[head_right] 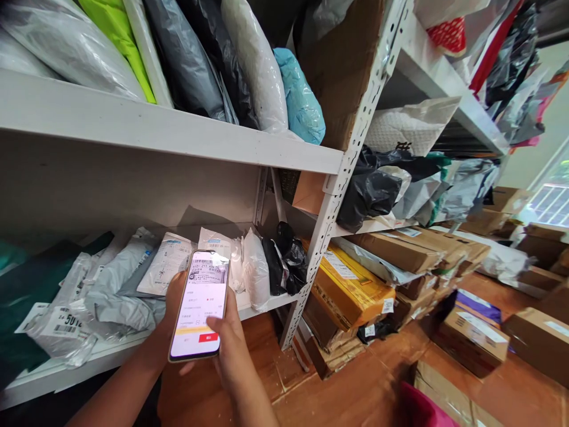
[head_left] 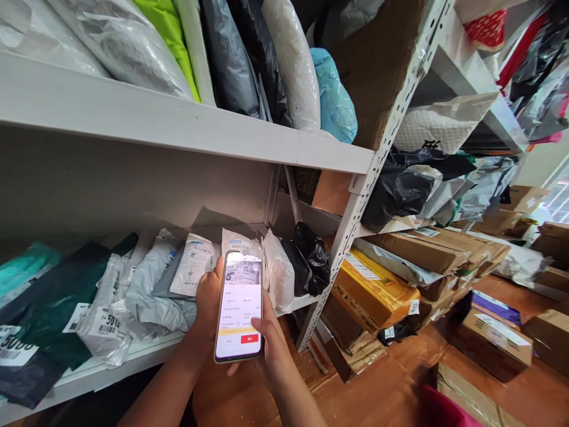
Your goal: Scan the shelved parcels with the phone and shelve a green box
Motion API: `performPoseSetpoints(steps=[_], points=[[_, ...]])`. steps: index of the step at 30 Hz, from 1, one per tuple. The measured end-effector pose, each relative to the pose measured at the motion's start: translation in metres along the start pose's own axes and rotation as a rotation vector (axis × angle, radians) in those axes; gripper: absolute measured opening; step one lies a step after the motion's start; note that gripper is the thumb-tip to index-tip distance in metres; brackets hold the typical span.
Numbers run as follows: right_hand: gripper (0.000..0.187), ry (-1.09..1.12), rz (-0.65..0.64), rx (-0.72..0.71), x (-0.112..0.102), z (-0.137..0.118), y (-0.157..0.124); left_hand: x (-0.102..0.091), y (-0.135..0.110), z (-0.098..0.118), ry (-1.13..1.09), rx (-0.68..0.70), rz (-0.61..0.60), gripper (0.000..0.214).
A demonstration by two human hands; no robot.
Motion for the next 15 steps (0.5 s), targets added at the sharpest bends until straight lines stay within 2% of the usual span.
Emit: performPoseSetpoints(steps=[4,8,11,15], points=[[0.093,-0.026,0.036,0.026,-0.008,0.002,-0.017,0.002,0.002,0.004,0.164,-0.002,-0.002,0.041],[0.100,-0.034,0.048,-0.001,-0.016,0.006,-0.035,0.013,0.004,-0.001,0.286,0.002,0.105,0.044],[0.111,-0.008,0.157,0.023,-0.029,0.005,-0.057,0.021,0.003,-0.005,0.325,0.099,0.180,0.049],[0.127,0.023,0.351,-0.022,-0.064,0.004,-0.092,0.018,0.005,-0.004,0.333,0.125,0.108,0.048]])
Point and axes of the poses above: each hand's wrist, its own y-axis towards the middle knuckle, its own x-axis out of the palm, z = x × y, the point moved 2 cm from there along y, towards the middle knuckle, and after that the axes turned 6 degrees about z, right-handed, at the moved point
